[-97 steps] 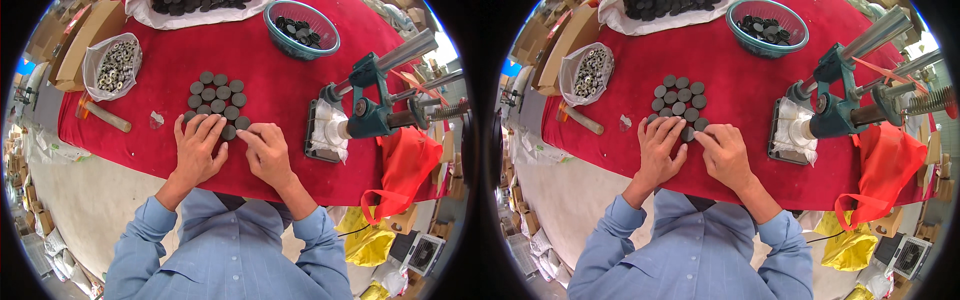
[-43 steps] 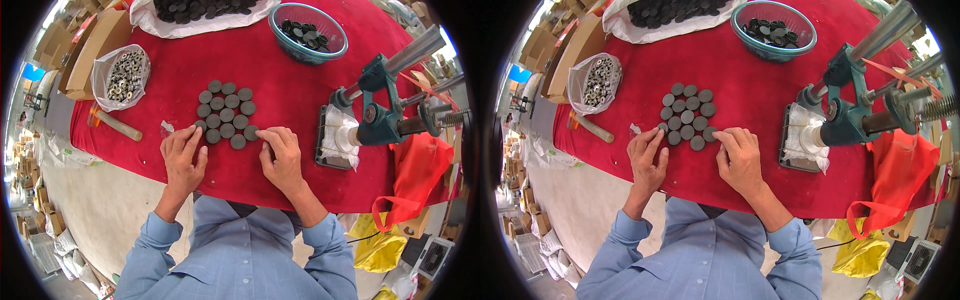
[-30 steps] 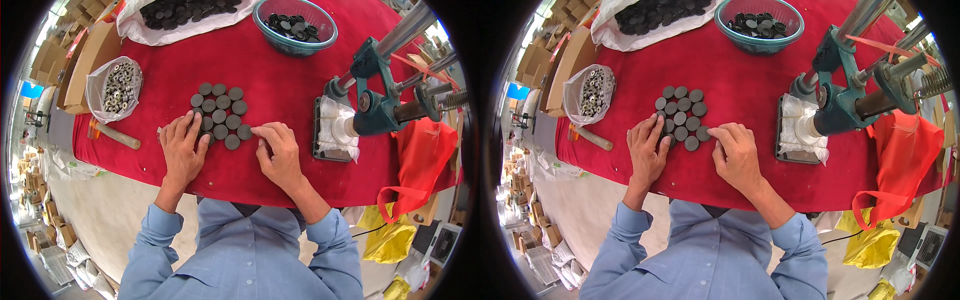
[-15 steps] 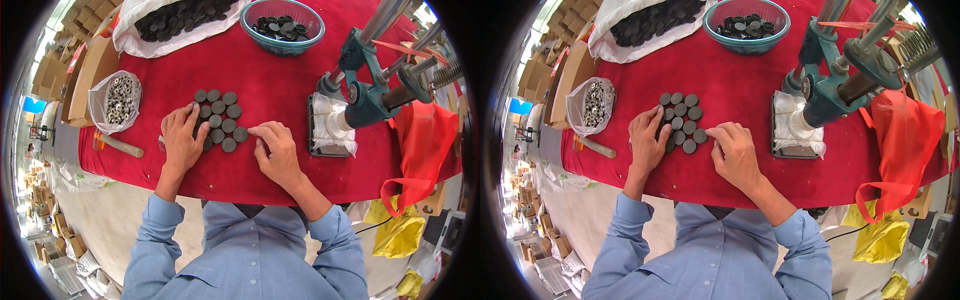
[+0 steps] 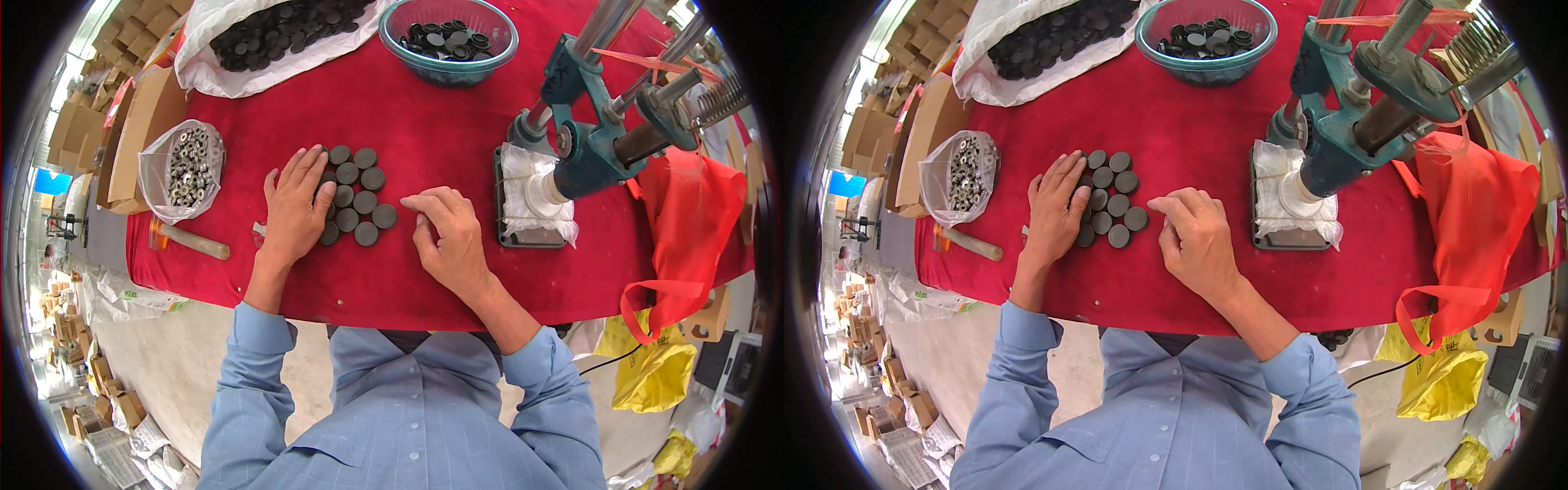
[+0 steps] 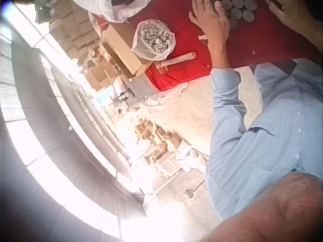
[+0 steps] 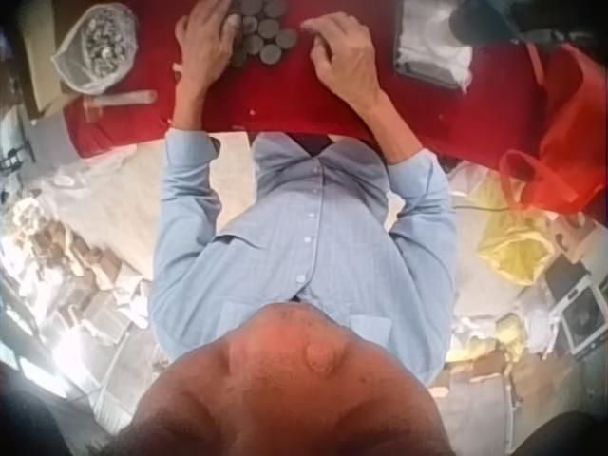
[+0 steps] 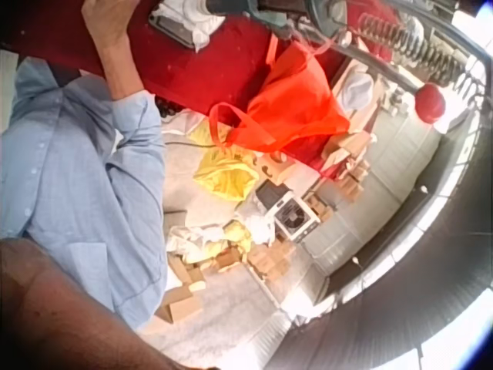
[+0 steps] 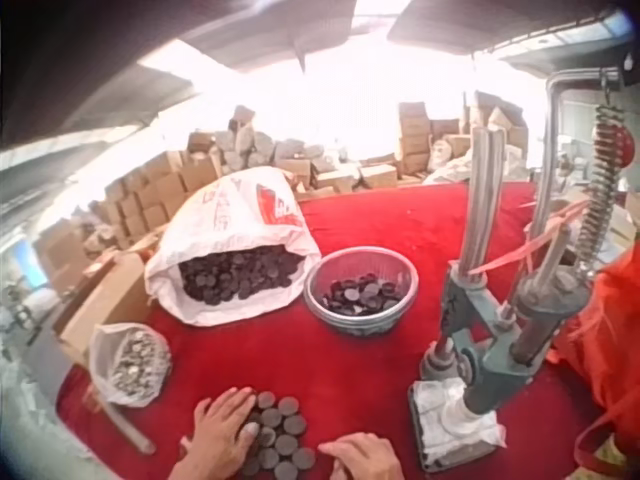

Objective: The person assembles small circular magnets with metal rings on a red table. They pick up magnets and rings, place the rings onto the magnets, and use a rubber mallet to tap them into place. The person then arranges the assembled units into a grid pattern.

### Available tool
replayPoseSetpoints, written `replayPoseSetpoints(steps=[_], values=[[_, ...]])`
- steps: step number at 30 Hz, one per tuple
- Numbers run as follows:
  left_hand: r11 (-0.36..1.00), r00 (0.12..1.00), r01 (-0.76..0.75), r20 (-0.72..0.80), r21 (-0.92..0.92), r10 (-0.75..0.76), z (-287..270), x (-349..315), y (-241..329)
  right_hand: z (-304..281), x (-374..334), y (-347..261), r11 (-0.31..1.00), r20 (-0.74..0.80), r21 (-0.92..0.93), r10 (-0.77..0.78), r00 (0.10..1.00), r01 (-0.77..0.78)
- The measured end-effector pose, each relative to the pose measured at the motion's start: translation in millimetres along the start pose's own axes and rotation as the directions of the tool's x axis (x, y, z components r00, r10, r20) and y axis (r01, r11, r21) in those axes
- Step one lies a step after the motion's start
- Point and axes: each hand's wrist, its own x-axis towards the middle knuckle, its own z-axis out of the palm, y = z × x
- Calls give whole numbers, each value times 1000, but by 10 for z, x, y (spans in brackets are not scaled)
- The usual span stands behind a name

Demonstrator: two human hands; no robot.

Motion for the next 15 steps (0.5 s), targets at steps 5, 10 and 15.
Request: replayPoseSetpoints(steps=[5,10,15], values=[[994,989,-26,-149,-108,10,-113,-216,208,-3,-33,-14,998,93,-57,-14,996,19],[976,985,-107,-156,-191,78,-157,-644,615,20,-42,-45,974,184,-205,-64,981,102],[983,984,-37,-180,-182,4,-164,-744,548,44,-42,-67,959,208,-267,-45,977,101]])
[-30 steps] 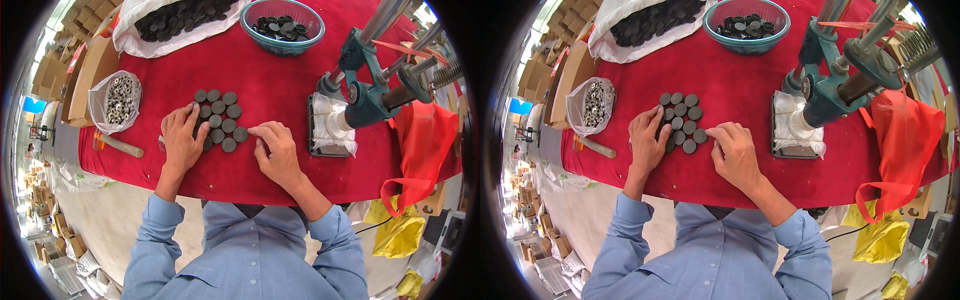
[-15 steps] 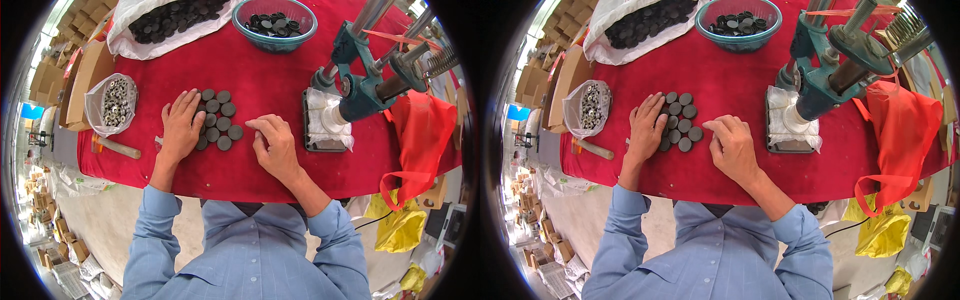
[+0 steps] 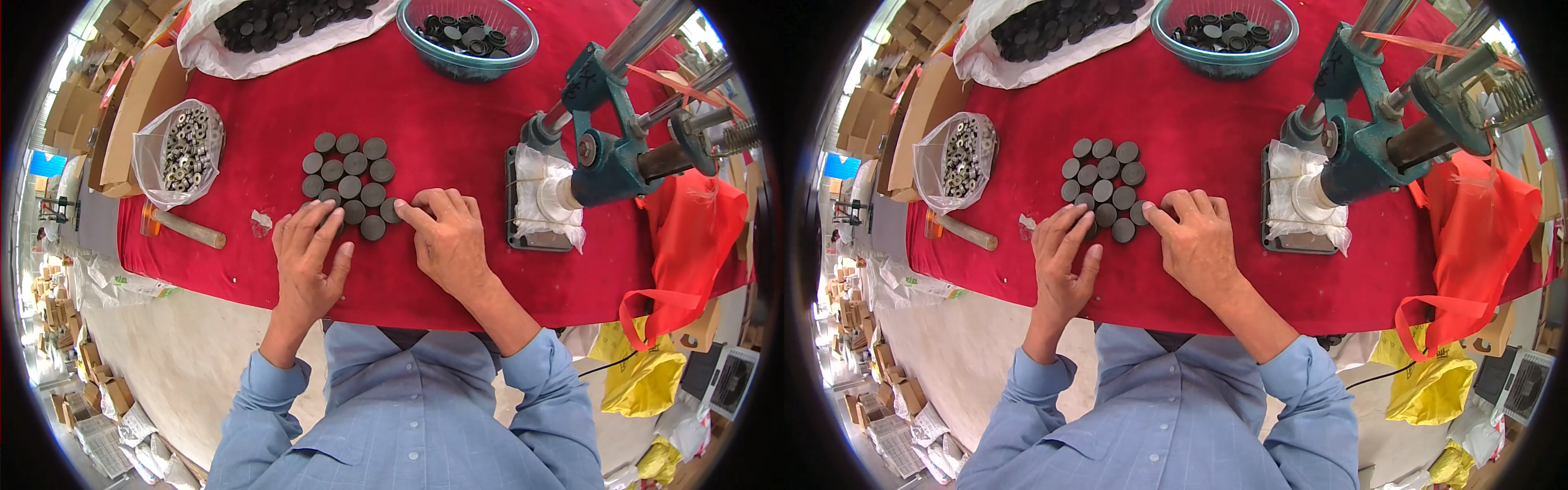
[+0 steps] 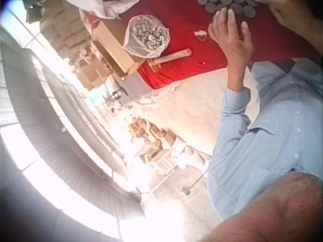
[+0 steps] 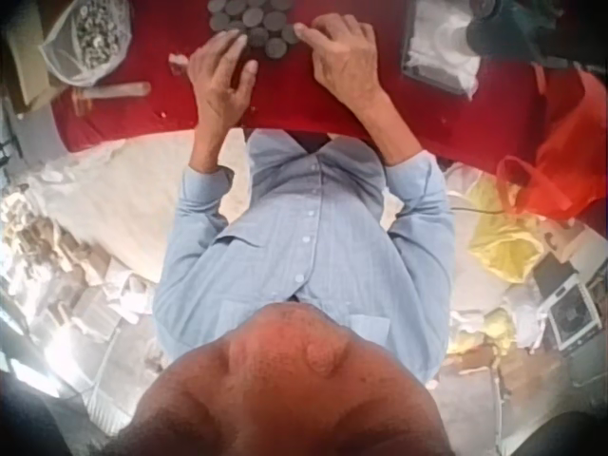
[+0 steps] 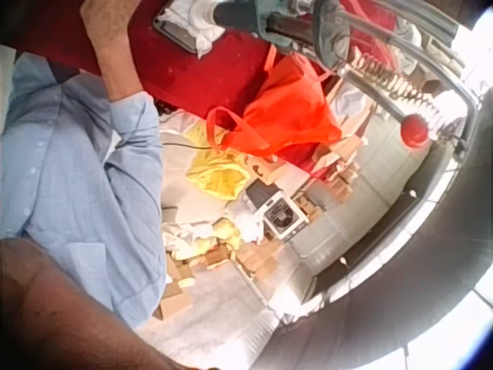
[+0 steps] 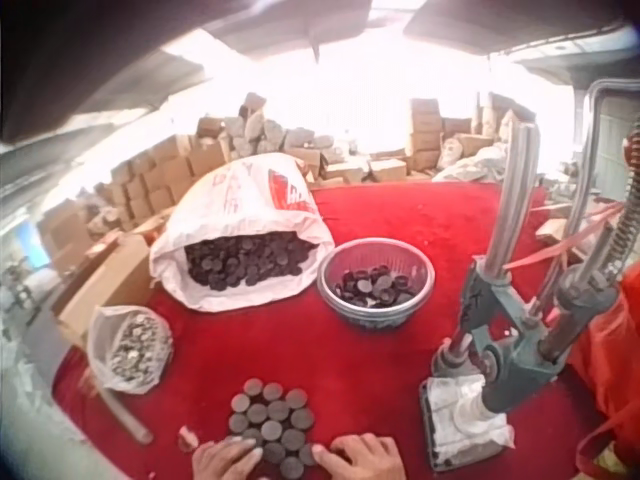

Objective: The person assembles small circular magnets with metal rings on a red table. They pick up magnets and rings, place the rings onto the magnets, and use a rubber mallet to tap them into place. The person then arranges the assembled units into a grid pattern.

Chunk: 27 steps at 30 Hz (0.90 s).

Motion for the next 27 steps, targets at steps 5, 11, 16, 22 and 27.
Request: replayPoseSetpoints(steps=[5,11,16,22,27], values=[[996,1000,-16,22,88,14,16,222,-46,25,24,12,998,6,51,28,1000,-28],[983,996,-64,66,170,53,155,274,-12,16,-6,32,988,-47,142,68,997,-60],[975,995,-87,64,206,76,204,282,21,0,-9,11,984,-59,163,88,994,-77],[982,995,-79,81,169,66,164,318,12,-12,-23,9,964,-28,227,145,989,-135],[982,996,-75,53,171,67,174,371,41,-4,-1,45,954,-50,269,152,987,-133]])
